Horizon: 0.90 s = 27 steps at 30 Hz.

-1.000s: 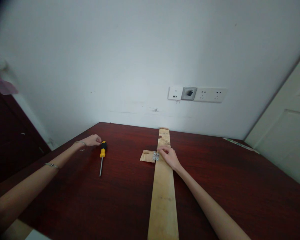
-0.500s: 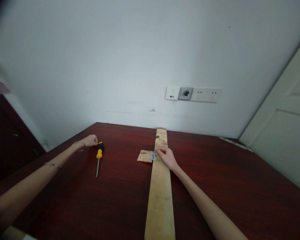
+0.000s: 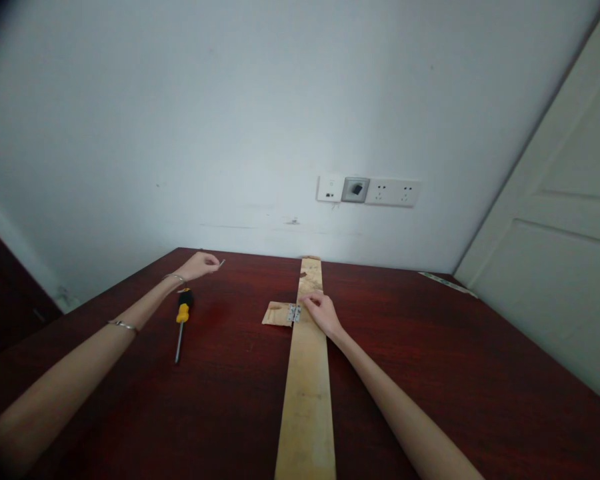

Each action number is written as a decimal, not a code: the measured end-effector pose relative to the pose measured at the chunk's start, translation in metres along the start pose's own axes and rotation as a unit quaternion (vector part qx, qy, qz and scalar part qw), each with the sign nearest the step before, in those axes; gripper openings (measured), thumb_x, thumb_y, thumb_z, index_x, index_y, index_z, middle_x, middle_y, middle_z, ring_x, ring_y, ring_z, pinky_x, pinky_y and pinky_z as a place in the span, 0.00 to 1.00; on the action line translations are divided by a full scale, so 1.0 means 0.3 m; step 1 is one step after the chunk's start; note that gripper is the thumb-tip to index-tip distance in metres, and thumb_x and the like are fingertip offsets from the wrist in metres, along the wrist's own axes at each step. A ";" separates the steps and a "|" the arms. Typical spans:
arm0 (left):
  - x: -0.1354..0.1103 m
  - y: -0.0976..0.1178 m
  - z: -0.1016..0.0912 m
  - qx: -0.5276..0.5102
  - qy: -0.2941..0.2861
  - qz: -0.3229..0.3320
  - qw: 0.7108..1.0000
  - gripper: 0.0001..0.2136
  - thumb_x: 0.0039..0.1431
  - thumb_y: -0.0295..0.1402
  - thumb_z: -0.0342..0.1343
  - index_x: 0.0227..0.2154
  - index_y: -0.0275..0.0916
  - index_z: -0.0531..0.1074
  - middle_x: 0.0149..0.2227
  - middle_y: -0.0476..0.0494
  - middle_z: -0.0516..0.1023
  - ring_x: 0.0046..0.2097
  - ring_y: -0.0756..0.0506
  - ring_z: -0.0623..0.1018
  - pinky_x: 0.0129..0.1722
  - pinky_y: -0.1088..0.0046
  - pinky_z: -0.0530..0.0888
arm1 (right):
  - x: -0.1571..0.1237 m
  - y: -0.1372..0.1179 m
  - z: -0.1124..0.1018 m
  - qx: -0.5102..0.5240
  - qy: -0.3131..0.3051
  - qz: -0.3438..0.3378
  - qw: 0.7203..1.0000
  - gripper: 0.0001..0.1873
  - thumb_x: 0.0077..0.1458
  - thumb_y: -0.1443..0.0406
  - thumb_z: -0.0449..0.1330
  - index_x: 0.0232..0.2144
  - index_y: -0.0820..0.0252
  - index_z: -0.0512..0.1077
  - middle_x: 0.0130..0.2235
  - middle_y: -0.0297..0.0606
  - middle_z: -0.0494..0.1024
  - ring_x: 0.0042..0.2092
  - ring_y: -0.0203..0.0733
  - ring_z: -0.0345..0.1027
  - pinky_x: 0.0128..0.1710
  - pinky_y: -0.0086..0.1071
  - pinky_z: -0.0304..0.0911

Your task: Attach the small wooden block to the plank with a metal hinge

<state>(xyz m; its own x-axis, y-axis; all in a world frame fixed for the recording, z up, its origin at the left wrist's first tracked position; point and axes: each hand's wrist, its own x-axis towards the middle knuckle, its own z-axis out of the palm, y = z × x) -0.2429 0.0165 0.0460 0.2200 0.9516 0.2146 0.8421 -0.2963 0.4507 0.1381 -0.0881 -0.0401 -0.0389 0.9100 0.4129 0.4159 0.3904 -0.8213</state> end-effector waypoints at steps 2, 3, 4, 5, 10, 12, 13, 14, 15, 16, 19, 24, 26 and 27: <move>0.012 0.097 0.053 -0.081 0.002 0.041 0.996 0.09 0.46 0.33 0.52 0.27 0.33 0.75 0.29 0.45 0.78 0.34 0.46 0.76 0.36 0.75 0.70 | -0.001 -0.004 0.001 0.001 0.004 0.001 1.000 0.12 0.50 0.61 0.55 0.25 0.58 0.77 0.34 0.38 0.79 0.40 0.46 0.71 0.46 0.39 0.62; 0.014 0.147 0.082 -0.132 0.006 0.067 0.989 0.09 0.46 0.33 0.53 0.26 0.33 0.74 0.28 0.45 0.77 0.34 0.46 0.75 0.36 0.74 0.70 | -0.001 -0.006 0.002 0.002 0.007 0.001 1.000 0.12 0.50 0.61 0.55 0.25 0.58 0.77 0.34 0.38 0.79 0.40 0.46 0.71 0.46 0.39 0.62; 0.013 0.196 0.113 -0.173 0.008 0.091 0.981 0.08 0.46 0.32 0.54 0.25 0.33 0.73 0.28 0.46 0.77 0.33 0.47 0.75 0.36 0.73 0.70 | -0.002 -0.008 0.003 0.003 0.008 0.002 1.000 0.12 0.50 0.61 0.55 0.25 0.58 0.77 0.34 0.38 0.79 0.40 0.46 0.71 0.46 0.40 0.62; 0.009 0.244 0.143 -0.204 0.006 0.113 0.972 0.07 0.46 0.32 0.54 0.25 0.33 0.73 0.27 0.46 0.76 0.32 0.47 0.75 0.35 0.73 0.70 | -0.002 -0.010 0.004 0.004 0.009 0.002 1.000 0.11 0.50 0.61 0.55 0.25 0.58 0.77 0.34 0.37 0.79 0.40 0.46 0.71 0.46 0.40 0.62; -0.033 0.429 0.285 -0.325 -0.016 0.156 0.932 0.07 0.48 0.33 0.56 0.25 0.34 0.71 0.24 0.47 0.73 0.27 0.49 0.74 0.30 0.74 0.70 | -0.002 -0.016 0.005 0.010 0.008 0.008 1.000 0.11 0.49 0.61 0.56 0.25 0.58 0.77 0.33 0.37 0.79 0.39 0.46 0.71 0.45 0.39 0.62; -0.057 0.468 0.328 -0.355 -0.026 0.167 0.919 0.07 0.49 0.34 0.56 0.25 0.34 0.71 0.24 0.47 0.73 0.26 0.50 0.74 0.30 0.74 0.70 | -0.001 -0.018 0.005 0.013 0.011 0.011 1.000 0.11 0.49 0.62 0.56 0.25 0.59 0.77 0.33 0.38 0.79 0.39 0.46 0.71 0.45 0.39 0.62; -0.069 0.480 0.346 -0.368 -0.029 0.168 0.914 0.07 0.49 0.34 0.57 0.25 0.34 0.70 0.25 0.47 0.73 0.27 0.50 0.74 0.30 0.74 0.70 | -0.001 -0.019 0.005 0.015 0.013 0.012 1.000 0.11 0.49 0.62 0.56 0.24 0.59 0.77 0.32 0.38 0.79 0.39 0.46 0.71 0.45 0.39 0.62; -0.081 0.487 0.361 -0.380 -0.031 0.167 0.909 0.07 0.49 0.34 0.57 0.25 0.34 0.70 0.25 0.47 0.73 0.27 0.50 0.74 0.30 0.74 0.70 | -0.001 -0.019 0.005 0.017 0.015 0.013 1.000 0.11 0.49 0.62 0.56 0.24 0.59 0.77 0.33 0.38 0.79 0.39 0.46 0.71 0.44 0.39 0.62; -0.092 0.490 0.374 -0.390 -0.035 0.164 0.906 0.08 0.49 0.34 0.57 0.25 0.34 0.70 0.25 0.46 0.73 0.27 0.50 0.74 0.31 0.73 0.70 | -0.001 -0.019 0.005 0.020 0.016 0.015 1.000 0.11 0.49 0.62 0.56 0.24 0.59 0.77 0.33 0.38 0.79 0.39 0.46 0.71 0.44 0.39 0.63; -0.102 0.491 0.384 -0.397 -0.039 0.159 0.903 0.08 0.49 0.35 0.58 0.25 0.34 0.70 0.26 0.46 0.73 0.27 0.50 0.74 0.31 0.73 0.71 | 0.000 -0.019 0.005 0.023 0.016 0.017 0.999 0.12 0.48 0.61 0.56 0.24 0.59 0.77 0.33 0.38 0.80 0.39 0.46 0.71 0.44 0.38 0.63; -0.119 0.485 0.401 -0.401 -0.048 0.150 0.902 0.08 0.49 0.35 0.58 0.25 0.34 0.70 0.26 0.47 0.73 0.28 0.50 0.74 0.31 0.74 0.71 | 0.003 -0.016 0.006 0.034 0.013 0.025 0.999 0.12 0.48 0.61 0.56 0.25 0.60 0.77 0.33 0.39 0.80 0.38 0.46 0.71 0.43 0.38 0.64; -0.127 0.490 0.410 -0.399 -0.040 0.151 0.903 0.08 0.50 0.35 0.58 0.26 0.34 0.71 0.27 0.46 0.73 0.28 0.50 0.74 0.31 0.74 0.71 | 0.022 -0.020 0.002 0.060 0.001 0.035 0.998 0.15 0.43 0.65 0.58 0.35 0.59 0.77 0.35 0.37 0.80 0.36 0.42 0.72 0.41 0.36 0.66; -0.134 0.500 0.410 -0.396 -0.042 0.158 0.904 0.08 0.50 0.35 0.58 0.26 0.34 0.71 0.27 0.46 0.73 0.28 0.50 0.73 0.30 0.74 0.70 | 0.030 -0.034 -0.005 0.072 0.002 0.034 0.997 0.17 0.44 0.64 0.58 0.38 0.59 0.76 0.36 0.38 0.80 0.36 0.41 0.72 0.42 0.36 0.65; -0.138 0.506 0.409 -0.391 -0.042 0.163 0.905 0.08 0.51 0.35 0.58 0.26 0.34 0.71 0.27 0.45 0.74 0.28 0.50 0.73 0.31 0.74 0.70 | 0.033 -0.044 -0.009 0.077 0.004 0.034 0.996 0.16 0.45 0.63 0.59 0.38 0.59 0.76 0.37 0.39 0.80 0.37 0.42 0.72 0.43 0.37 0.65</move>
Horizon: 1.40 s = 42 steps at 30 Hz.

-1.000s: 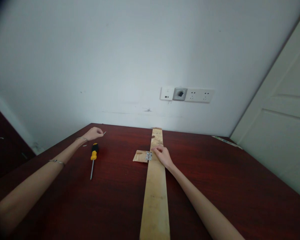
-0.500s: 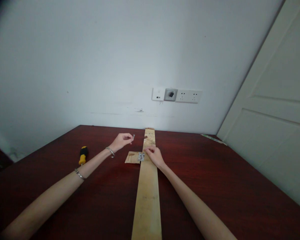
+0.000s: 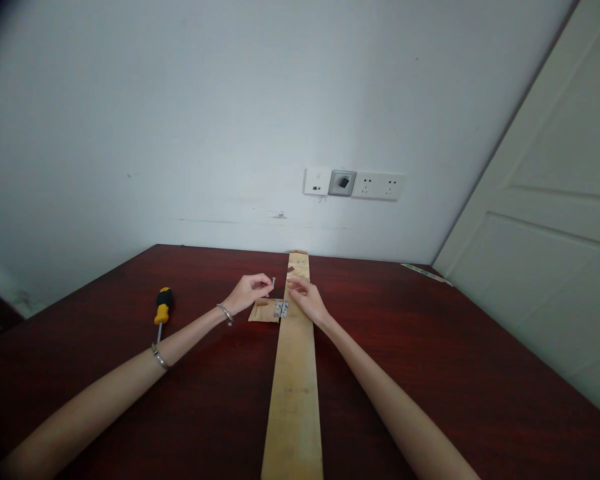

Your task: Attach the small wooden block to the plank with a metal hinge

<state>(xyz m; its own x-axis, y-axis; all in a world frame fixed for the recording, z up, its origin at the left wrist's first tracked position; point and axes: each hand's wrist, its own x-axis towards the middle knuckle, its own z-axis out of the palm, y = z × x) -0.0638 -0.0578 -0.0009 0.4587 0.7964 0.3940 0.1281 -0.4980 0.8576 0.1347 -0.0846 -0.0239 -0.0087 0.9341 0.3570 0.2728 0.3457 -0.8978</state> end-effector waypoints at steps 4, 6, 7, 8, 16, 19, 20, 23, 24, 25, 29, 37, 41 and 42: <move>-0.011 0.020 0.017 0.022 -0.010 0.020 1.000 0.07 0.51 0.34 0.57 0.26 0.35 0.72 0.28 0.45 0.74 0.31 0.49 0.74 0.34 0.73 0.70 | -0.002 -0.052 -0.004 0.017 -0.001 0.000 1.000 0.12 0.47 0.60 0.59 0.33 0.58 0.78 0.39 0.40 0.80 0.42 0.44 0.71 0.46 0.38 0.63; -0.015 0.022 0.024 0.017 -0.020 0.023 0.999 0.07 0.51 0.34 0.57 0.26 0.35 0.72 0.28 0.45 0.74 0.31 0.49 0.74 0.35 0.73 0.71 | -0.009 -0.074 0.002 0.024 -0.013 -0.002 1.000 0.11 0.46 0.59 0.61 0.31 0.58 0.78 0.37 0.39 0.80 0.41 0.44 0.71 0.44 0.38 0.64; -0.016 0.021 0.026 0.011 -0.024 0.023 0.999 0.06 0.51 0.34 0.57 0.27 0.35 0.72 0.29 0.45 0.74 0.31 0.49 0.74 0.35 0.73 0.71 | -0.013 -0.083 0.006 0.028 -0.021 -0.003 0.999 0.11 0.45 0.59 0.62 0.31 0.58 0.78 0.36 0.38 0.80 0.39 0.43 0.71 0.43 0.37 0.64; -0.016 0.019 0.029 0.005 -0.028 0.024 0.999 0.06 0.51 0.33 0.57 0.27 0.35 0.72 0.29 0.45 0.74 0.31 0.49 0.73 0.34 0.73 0.70 | -0.017 -0.089 0.011 0.032 -0.028 -0.005 0.999 0.11 0.44 0.59 0.63 0.30 0.59 0.78 0.35 0.38 0.80 0.38 0.42 0.71 0.42 0.36 0.64; -0.015 0.005 0.032 0.008 -0.068 0.026 0.997 0.06 0.51 0.32 0.58 0.28 0.34 0.73 0.29 0.44 0.75 0.32 0.48 0.74 0.36 0.73 0.70 | -0.024 -0.083 0.025 0.039 -0.031 -0.028 0.998 0.10 0.42 0.58 0.64 0.25 0.59 0.77 0.29 0.36 0.79 0.33 0.40 0.71 0.37 0.34 0.65; -0.013 0.002 0.024 0.034 -0.086 0.024 0.995 0.06 0.52 0.32 0.57 0.28 0.34 0.73 0.29 0.44 0.75 0.33 0.48 0.74 0.35 0.73 0.70 | -0.022 -0.069 0.023 0.023 -0.033 -0.035 0.999 0.10 0.43 0.59 0.64 0.25 0.59 0.77 0.30 0.37 0.78 0.33 0.40 0.71 0.35 0.33 0.65; -0.012 0.000 0.018 0.054 -0.092 0.025 0.994 0.06 0.52 0.33 0.57 0.29 0.35 0.73 0.30 0.45 0.75 0.33 0.48 0.74 0.35 0.74 0.70 | -0.021 -0.064 0.023 0.015 -0.031 -0.037 0.999 0.09 0.43 0.59 0.63 0.25 0.59 0.76 0.30 0.37 0.78 0.34 0.40 0.71 0.35 0.33 0.65; -0.008 -0.010 -0.012 0.137 -0.110 0.035 0.984 0.13 0.48 0.36 0.62 0.36 0.36 0.73 0.35 0.44 0.74 0.35 0.47 0.73 0.35 0.73 0.70 | -0.023 -0.048 0.022 -0.010 -0.018 -0.048 0.999 0.08 0.43 0.59 0.63 0.24 0.58 0.76 0.33 0.39 0.77 0.38 0.42 0.70 0.35 0.33 0.64; -0.006 -0.015 -0.024 0.167 -0.119 0.038 0.978 0.18 0.45 0.38 0.64 0.40 0.36 0.72 0.38 0.42 0.73 0.37 0.46 0.72 0.37 0.71 0.70 | -0.023 -0.042 0.022 -0.016 -0.018 -0.051 0.998 0.08 0.43 0.60 0.63 0.24 0.58 0.76 0.35 0.39 0.77 0.39 0.43 0.69 0.36 0.33 0.64; -0.005 -0.021 -0.036 0.195 -0.134 0.038 0.971 0.24 0.43 0.40 0.65 0.44 0.36 0.70 0.41 0.40 0.72 0.40 0.44 0.72 0.40 0.69 0.70 | -0.025 -0.036 0.022 -0.022 -0.022 -0.054 0.998 0.08 0.43 0.60 0.63 0.25 0.58 0.76 0.36 0.40 0.76 0.40 0.44 0.69 0.37 0.34 0.64; -0.008 -0.049 -0.056 0.275 -0.207 0.026 0.939 0.41 0.35 0.48 0.67 0.53 0.34 0.64 0.48 0.34 0.68 0.50 0.37 0.66 0.49 0.62 0.65 | -0.032 -0.016 0.023 -0.063 -0.053 -0.072 0.994 0.08 0.43 0.59 0.65 0.25 0.56 0.77 0.39 0.40 0.74 0.44 0.45 0.67 0.46 0.39 0.61; -0.015 -0.070 -0.026 0.356 -0.243 0.053 0.901 0.39 0.37 0.52 0.65 0.50 0.33 0.66 0.46 0.35 0.68 0.47 0.37 0.65 0.48 0.64 0.64 | -0.049 -0.001 0.034 -0.110 -0.084 -0.090 0.986 0.06 0.45 0.61 0.63 0.26 0.55 0.78 0.40 0.38 0.72 0.46 0.44 0.65 0.51 0.39 0.56; -0.015 -0.067 -0.033 0.360 -0.243 0.043 0.900 0.39 0.38 0.51 0.65 0.51 0.32 0.65 0.46 0.35 0.66 0.48 0.36 0.65 0.48 0.64 0.63 | -0.050 -0.001 0.038 -0.115 -0.092 -0.085 0.985 0.05 0.45 0.61 0.64 0.26 0.56 0.77 0.41 0.38 0.71 0.46 0.44 0.65 0.51 0.38 0.56; -0.015 -0.065 -0.034 0.364 -0.246 0.043 0.897 0.38 0.39 0.51 0.65 0.51 0.32 0.65 0.46 0.35 0.66 0.48 0.37 0.65 0.48 0.64 0.63 | -0.051 -0.002 0.039 -0.116 -0.096 -0.084 0.985 0.05 0.45 0.62 0.64 0.26 0.57 0.77 0.41 0.38 0.71 0.46 0.44 0.65 0.51 0.39 0.56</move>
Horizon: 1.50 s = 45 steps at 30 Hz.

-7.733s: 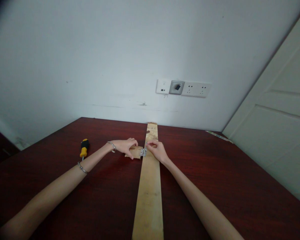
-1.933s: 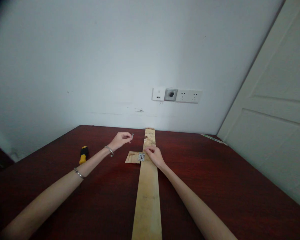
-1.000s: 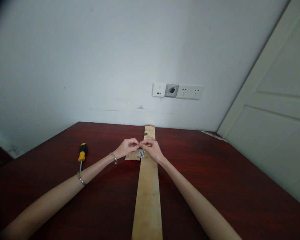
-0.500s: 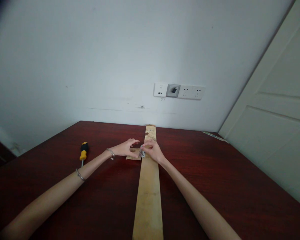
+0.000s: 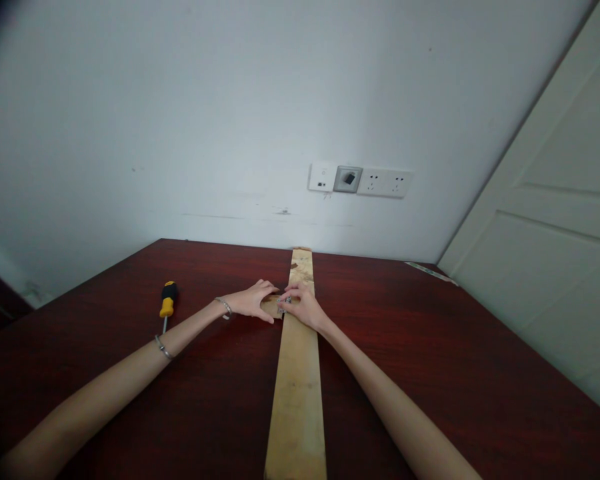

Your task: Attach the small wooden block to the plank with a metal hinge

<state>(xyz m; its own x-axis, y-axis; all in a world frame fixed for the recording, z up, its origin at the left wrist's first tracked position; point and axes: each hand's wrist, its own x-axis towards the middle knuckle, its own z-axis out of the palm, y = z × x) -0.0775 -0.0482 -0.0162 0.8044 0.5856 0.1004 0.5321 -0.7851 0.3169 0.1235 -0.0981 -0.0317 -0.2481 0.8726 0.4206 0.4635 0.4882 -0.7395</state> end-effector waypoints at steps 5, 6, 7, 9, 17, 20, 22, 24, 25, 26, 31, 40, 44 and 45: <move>-0.002 0.008 -0.008 0.016 -0.016 0.002 1.000 0.34 0.42 0.50 0.64 0.49 0.33 0.66 0.46 0.37 0.66 0.48 0.38 0.65 0.48 0.65 0.64 | -0.003 -0.014 -0.003 -0.006 -0.016 0.006 1.000 0.04 0.45 0.63 0.63 0.25 0.57 0.77 0.40 0.38 0.70 0.45 0.43 0.65 0.52 0.39 0.55; -0.003 0.010 -0.010 0.016 -0.018 0.003 1.000 0.33 0.42 0.50 0.64 0.48 0.34 0.66 0.46 0.38 0.66 0.48 0.39 0.65 0.48 0.65 0.64 | -0.004 -0.017 -0.004 -0.007 -0.016 0.007 1.000 0.04 0.45 0.63 0.63 0.25 0.57 0.77 0.41 0.38 0.70 0.45 0.43 0.65 0.52 0.39 0.55; -0.003 0.012 -0.012 0.016 -0.020 0.005 1.000 0.32 0.43 0.50 0.63 0.48 0.34 0.67 0.46 0.38 0.66 0.47 0.39 0.65 0.47 0.66 0.64 | -0.005 -0.018 -0.004 -0.009 -0.017 0.007 1.000 0.04 0.45 0.63 0.63 0.26 0.57 0.77 0.40 0.38 0.70 0.45 0.43 0.64 0.52 0.39 0.55; -0.005 0.016 -0.016 0.015 -0.024 0.007 1.000 0.31 0.44 0.49 0.63 0.48 0.34 0.67 0.45 0.38 0.66 0.47 0.40 0.66 0.47 0.67 0.64 | -0.006 -0.018 -0.005 -0.012 -0.019 0.006 1.000 0.04 0.46 0.63 0.63 0.26 0.57 0.77 0.41 0.38 0.70 0.46 0.43 0.64 0.52 0.39 0.55; -0.011 0.029 -0.034 0.001 -0.031 -0.002 1.000 0.30 0.45 0.48 0.63 0.47 0.32 0.67 0.44 0.39 0.66 0.47 0.40 0.66 0.46 0.69 0.65 | -0.008 -0.006 -0.008 -0.006 -0.034 -0.002 0.999 0.05 0.45 0.62 0.64 0.26 0.57 0.77 0.41 0.38 0.70 0.45 0.42 0.64 0.51 0.38 0.56; -0.011 0.029 -0.036 -0.003 -0.028 0.001 1.000 0.30 0.45 0.49 0.63 0.46 0.32 0.67 0.43 0.39 0.66 0.46 0.41 0.66 0.45 0.69 0.65 | -0.009 -0.006 -0.008 -0.011 -0.035 -0.003 0.999 0.05 0.45 0.62 0.64 0.26 0.57 0.77 0.41 0.38 0.69 0.45 0.43 0.64 0.51 0.39 0.56; -0.011 0.028 -0.036 -0.005 -0.027 0.004 1.000 0.30 0.45 0.49 0.63 0.46 0.33 0.67 0.42 0.40 0.66 0.45 0.41 0.66 0.45 0.70 0.65 | -0.010 -0.008 -0.008 -0.016 -0.034 -0.006 0.999 0.05 0.45 0.62 0.64 0.26 0.57 0.77 0.41 0.38 0.69 0.46 0.43 0.64 0.51 0.39 0.56; -0.010 0.027 -0.036 -0.006 -0.027 0.005 1.000 0.30 0.45 0.50 0.62 0.46 0.33 0.67 0.41 0.40 0.66 0.45 0.41 0.66 0.44 0.70 0.65 | -0.011 -0.009 -0.008 -0.022 -0.035 -0.011 0.999 0.04 0.46 0.62 0.64 0.26 0.57 0.77 0.41 0.38 0.70 0.46 0.44 0.64 0.51 0.40 0.56; -0.010 0.026 -0.036 -0.006 -0.028 0.005 1.000 0.30 0.45 0.50 0.61 0.46 0.33 0.67 0.41 0.41 0.66 0.45 0.41 0.65 0.43 0.70 0.65 | -0.012 -0.009 -0.008 -0.025 -0.036 -0.014 0.999 0.04 0.46 0.62 0.64 0.26 0.56 0.77 0.41 0.38 0.70 0.46 0.44 0.63 0.51 0.40 0.56; -0.010 0.025 -0.036 -0.006 -0.029 0.005 1.000 0.30 0.46 0.51 0.61 0.46 0.33 0.67 0.40 0.41 0.66 0.44 0.41 0.65 0.43 0.70 0.65 | -0.012 -0.009 -0.008 -0.028 -0.038 -0.015 0.999 0.04 0.46 0.62 0.64 0.26 0.56 0.77 0.41 0.38 0.70 0.46 0.44 0.63 0.52 0.40 0.55; -0.010 0.022 -0.036 -0.004 -0.028 0.010 1.000 0.29 0.46 0.51 0.61 0.45 0.32 0.67 0.40 0.40 0.66 0.44 0.41 0.65 0.43 0.70 0.65 | -0.013 -0.002 -0.007 -0.039 -0.043 -0.022 0.998 0.04 0.47 0.63 0.63 0.27 0.56 0.77 0.41 0.38 0.70 0.46 0.43 0.64 0.51 0.40 0.56; -0.009 0.020 -0.034 -0.010 -0.023 0.013 1.000 0.29 0.46 0.51 0.60 0.44 0.33 0.67 0.40 0.41 0.66 0.44 0.42 0.65 0.43 0.70 0.65 | -0.011 -0.002 -0.006 -0.041 -0.041 -0.038 0.998 0.03 0.46 0.65 0.63 0.27 0.56 0.77 0.41 0.38 0.70 0.45 0.42 0.64 0.51 0.39 0.57; -0.008 0.015 -0.035 -0.002 -0.018 0.025 1.000 0.28 0.46 0.52 0.60 0.43 0.33 0.68 0.40 0.41 0.67 0.43 0.42 0.66 0.42 0.71 0.64 | -0.012 -0.007 -0.008 -0.043 -0.043 -0.039 0.997 0.03 0.46 0.65 0.63 0.27 0.57 0.77 0.41 0.39 0.70 0.46 0.43 0.64 0.51 0.39 0.56; -0.008 0.014 -0.036 -0.001 -0.018 0.026 0.999 0.28 0.46 0.52 0.60 0.43 0.33 0.68 0.40 0.41 0.67 0.43 0.42 0.66 0.41 0.71 0.64 | -0.012 -0.007 -0.008 -0.043 -0.043 -0.040 0.997 0.03 0.46 0.65 0.63 0.27 0.57 0.77 0.42 0.39 0.70 0.46 0.43 0.64 0.51 0.39 0.56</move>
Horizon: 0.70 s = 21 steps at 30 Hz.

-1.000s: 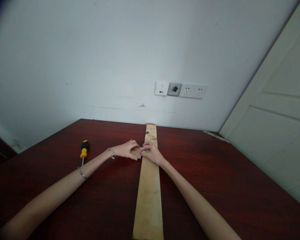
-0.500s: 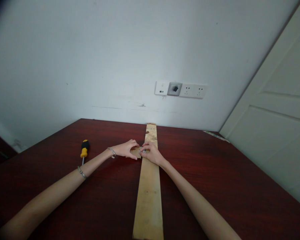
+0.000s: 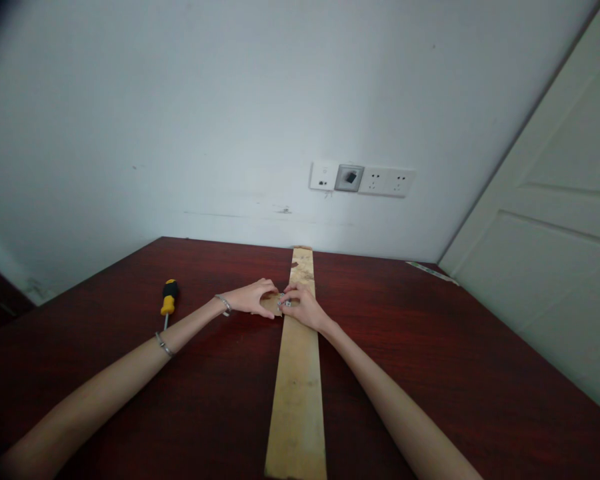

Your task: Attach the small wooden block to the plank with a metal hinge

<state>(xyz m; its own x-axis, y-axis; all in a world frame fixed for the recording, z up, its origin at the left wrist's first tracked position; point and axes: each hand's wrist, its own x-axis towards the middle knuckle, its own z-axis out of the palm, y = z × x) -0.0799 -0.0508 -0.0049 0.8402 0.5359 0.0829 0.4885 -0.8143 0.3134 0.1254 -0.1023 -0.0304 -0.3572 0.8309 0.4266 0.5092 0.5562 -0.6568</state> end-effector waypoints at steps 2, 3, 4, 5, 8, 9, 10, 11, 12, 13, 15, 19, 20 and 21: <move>0.001 -0.001 -0.002 0.000 0.001 0.003 1.000 0.28 0.46 0.52 0.60 0.42 0.33 0.68 0.39 0.41 0.67 0.42 0.42 0.66 0.41 0.71 0.64 | 0.000 0.000 -0.001 0.002 0.001 -0.001 1.000 0.03 0.46 0.65 0.63 0.27 0.57 0.77 0.42 0.39 0.70 0.46 0.43 0.64 0.51 0.39 0.56; 0.001 -0.001 -0.002 0.000 0.002 0.004 1.000 0.28 0.46 0.53 0.59 0.42 0.33 0.68 0.39 0.41 0.67 0.42 0.42 0.66 0.41 0.71 0.65 | -0.001 0.000 -0.001 0.002 0.001 -0.001 1.000 0.03 0.46 0.65 0.63 0.27 0.57 0.77 0.42 0.39 0.70 0.46 0.43 0.64 0.51 0.40 0.56; 0.001 -0.001 -0.003 -0.001 0.003 0.006 1.000 0.28 0.46 0.53 0.59 0.42 0.33 0.69 0.39 0.41 0.67 0.42 0.42 0.66 0.41 0.71 0.65 | -0.001 0.001 0.000 0.003 0.000 -0.001 1.000 0.03 0.46 0.65 0.63 0.27 0.57 0.77 0.42 0.39 0.70 0.45 0.43 0.64 0.51 0.40 0.56; 0.002 0.000 -0.003 -0.002 0.005 0.008 1.000 0.28 0.46 0.53 0.59 0.42 0.33 0.69 0.38 0.41 0.67 0.42 0.42 0.66 0.41 0.70 0.65 | -0.001 0.000 0.000 0.004 -0.001 -0.002 1.000 0.04 0.46 0.65 0.63 0.27 0.57 0.77 0.42 0.39 0.70 0.45 0.43 0.64 0.51 0.41 0.56; 0.001 0.001 -0.004 -0.009 0.007 0.007 1.000 0.28 0.46 0.53 0.59 0.42 0.33 0.69 0.38 0.41 0.67 0.42 0.42 0.66 0.42 0.70 0.65 | -0.002 -0.004 -0.001 0.005 -0.005 0.003 1.000 0.04 0.45 0.64 0.63 0.27 0.56 0.77 0.42 0.39 0.70 0.46 0.44 0.64 0.52 0.41 0.56; 0.001 0.001 -0.004 -0.011 0.007 0.006 1.000 0.28 0.46 0.53 0.59 0.42 0.33 0.69 0.39 0.41 0.67 0.43 0.41 0.66 0.42 0.70 0.65 | -0.002 -0.007 -0.002 0.008 -0.005 0.006 1.000 0.04 0.45 0.65 0.63 0.28 0.56 0.77 0.42 0.39 0.70 0.46 0.44 0.64 0.52 0.41 0.56; 0.000 0.002 -0.004 -0.012 0.007 0.004 1.000 0.28 0.46 0.53 0.59 0.42 0.34 0.69 0.39 0.41 0.67 0.43 0.41 0.66 0.42 0.70 0.65 | -0.002 -0.011 -0.005 0.012 -0.005 0.009 1.000 0.06 0.45 0.65 0.63 0.29 0.56 0.77 0.42 0.39 0.70 0.47 0.44 0.64 0.52 0.41 0.56; 0.000 0.002 -0.004 -0.013 0.007 0.003 1.000 0.28 0.46 0.53 0.60 0.42 0.34 0.69 0.39 0.41 0.67 0.44 0.41 0.66 0.42 0.70 0.65 | -0.002 -0.016 -0.009 0.019 -0.005 0.010 1.000 0.07 0.44 0.65 0.64 0.31 0.55 0.77 0.42 0.38 0.70 0.47 0.44 0.64 0.52 0.40 0.56; -0.001 0.002 -0.003 -0.013 0.007 0.002 1.000 0.28 0.46 0.52 0.60 0.42 0.34 0.69 0.40 0.41 0.67 0.44 0.41 0.66 0.42 0.70 0.65 | -0.002 -0.020 -0.015 0.029 -0.006 0.010 0.999 0.10 0.44 0.65 0.63 0.33 0.55 0.77 0.42 0.38 0.71 0.47 0.44 0.64 0.53 0.40 0.55; -0.001 0.003 -0.003 -0.012 0.006 0.001 1.000 0.28 0.45 0.52 0.60 0.42 0.34 0.68 0.40 0.41 0.67 0.44 0.41 0.66 0.42 0.70 0.65 | -0.001 -0.025 -0.022 0.043 -0.007 0.011 0.999 0.11 0.44 0.66 0.63 0.35 0.54 0.77 0.43 0.37 0.72 0.47 0.44 0.64 0.53 0.41 0.55; -0.002 0.002 0.000 -0.007 0.003 0.000 1.000 0.29 0.45 0.52 0.61 0.43 0.34 0.68 0.40 0.41 0.67 0.44 0.41 0.66 0.43 0.70 0.65 | 0.001 -0.030 -0.038 0.081 -0.002 0.020 0.996 0.13 0.45 0.65 0.61 0.37 0.54 0.77 0.43 0.37 0.73 0.48 0.44 0.65 0.53 0.41 0.55; 0.000 -0.004 0.007 0.012 0.000 0.003 1.000 0.31 0.45 0.51 0.61 0.46 0.32 0.68 0.41 0.40 0.68 0.45 0.41 0.65 0.46 0.68 0.64 | 0.007 -0.010 -0.060 0.162 0.032 0.055 0.985 0.13 0.48 0.64 0.57 0.36 0.55 0.77 0.43 0.38 0.76 0.48 0.46 0.66 0.53 0.41 0.56; 0.000 -0.006 0.009 0.016 0.000 0.005 1.000 0.31 0.45 0.51 0.61 0.46 0.32 0.67 0.41 0.39 0.68 0.45 0.41 0.65 0.46 0.68 0.64 | 0.008 0.002 -0.061 0.175 0.042 0.062 0.982 0.13 0.47 0.64 0.56 0.36 0.56 0.77 0.43 0.37 0.77 0.48 0.47 0.66 0.53 0.41 0.56; 0.001 -0.008 0.011 0.018 0.000 0.006 1.000 0.32 0.44 0.52 0.61 0.46 0.31 0.67 0.42 0.39 0.68 0.45 0.40 0.65 0.46 0.68 0.64 | 0.010 0.016 -0.061 0.187 0.052 0.068 0.979 0.13 0.47 0.64 0.56 0.35 0.56 0.77 0.43 0.37 0.77 0.48 0.47 0.66 0.53 0.41 0.56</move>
<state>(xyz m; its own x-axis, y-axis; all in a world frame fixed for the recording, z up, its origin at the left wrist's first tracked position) -0.0802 -0.0495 -0.0087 0.8457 0.5265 0.0865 0.4871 -0.8280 0.2775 0.1410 -0.0970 -0.0209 -0.2151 0.9049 0.3671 0.2176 0.4109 -0.8853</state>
